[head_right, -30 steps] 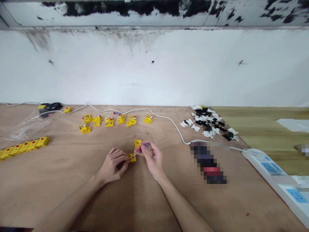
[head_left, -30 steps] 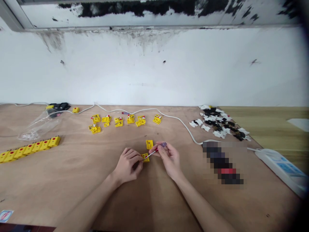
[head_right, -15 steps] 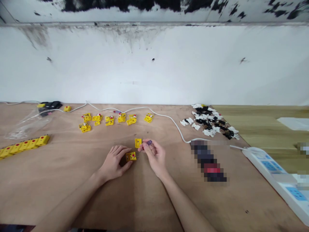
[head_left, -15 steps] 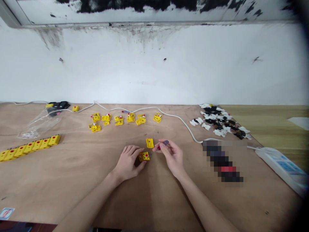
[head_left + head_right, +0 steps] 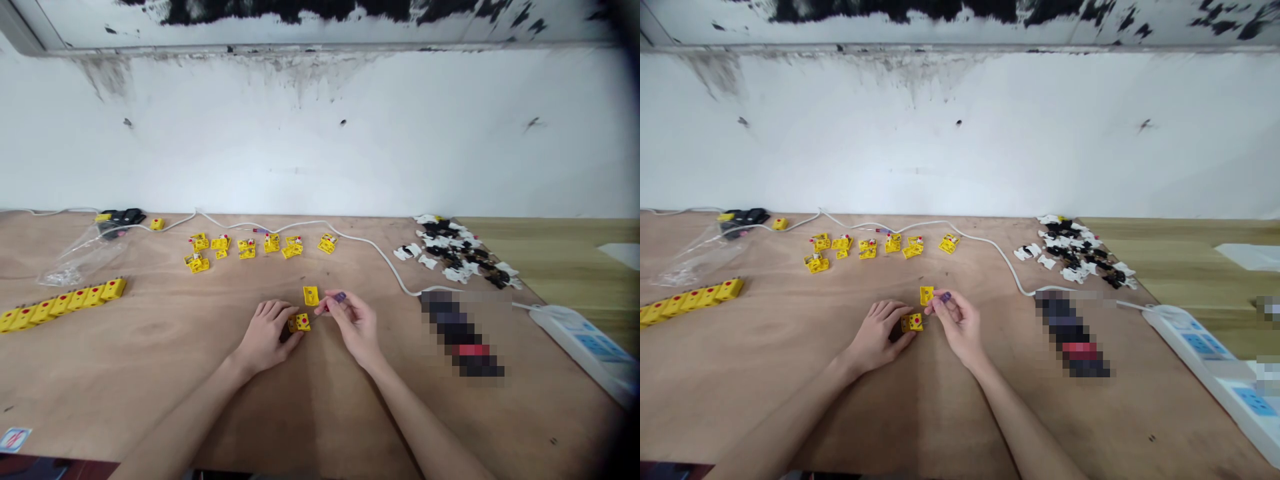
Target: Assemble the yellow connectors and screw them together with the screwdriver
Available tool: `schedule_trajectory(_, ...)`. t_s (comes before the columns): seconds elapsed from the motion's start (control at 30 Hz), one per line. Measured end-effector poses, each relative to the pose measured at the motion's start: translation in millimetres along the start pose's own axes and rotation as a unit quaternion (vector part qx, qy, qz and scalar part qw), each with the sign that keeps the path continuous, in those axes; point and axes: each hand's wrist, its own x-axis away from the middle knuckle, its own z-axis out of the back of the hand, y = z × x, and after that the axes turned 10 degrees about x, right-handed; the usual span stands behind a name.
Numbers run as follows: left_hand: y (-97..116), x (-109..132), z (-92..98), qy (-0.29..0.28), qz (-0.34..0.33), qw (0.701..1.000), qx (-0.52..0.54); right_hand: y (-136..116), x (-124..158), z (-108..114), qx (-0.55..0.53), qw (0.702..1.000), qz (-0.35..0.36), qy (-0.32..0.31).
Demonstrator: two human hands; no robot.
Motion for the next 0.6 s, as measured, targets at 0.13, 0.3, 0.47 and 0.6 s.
schedule_trajectory(0.13,-0.9,-0.3,0.2,-0.010,-0.008,1.000,0.003,5.4,1.8,-2.5,-0.011,1.000,0.009,-0.007)
schedule_trajectory(0.3,-0.6,-0.9,0.2,-0.008,-0.006,1.000,0.000,10.2,5.5,-2.0,0.034,0.996,0.081,-0.010)
schedule_trajectory(0.47,1.1,-1.4,1.1,-0.005,-0.005,1.000,0.002,2.7,6.1,0.7,0.112,0.977,0.180,-0.017)
schedule_trajectory(0.6,0.8,-0.6,0.8,0.000,-0.006,1.000,-0.001,-8.2,5.0,-0.6,0.194,0.941,0.278,-0.009)
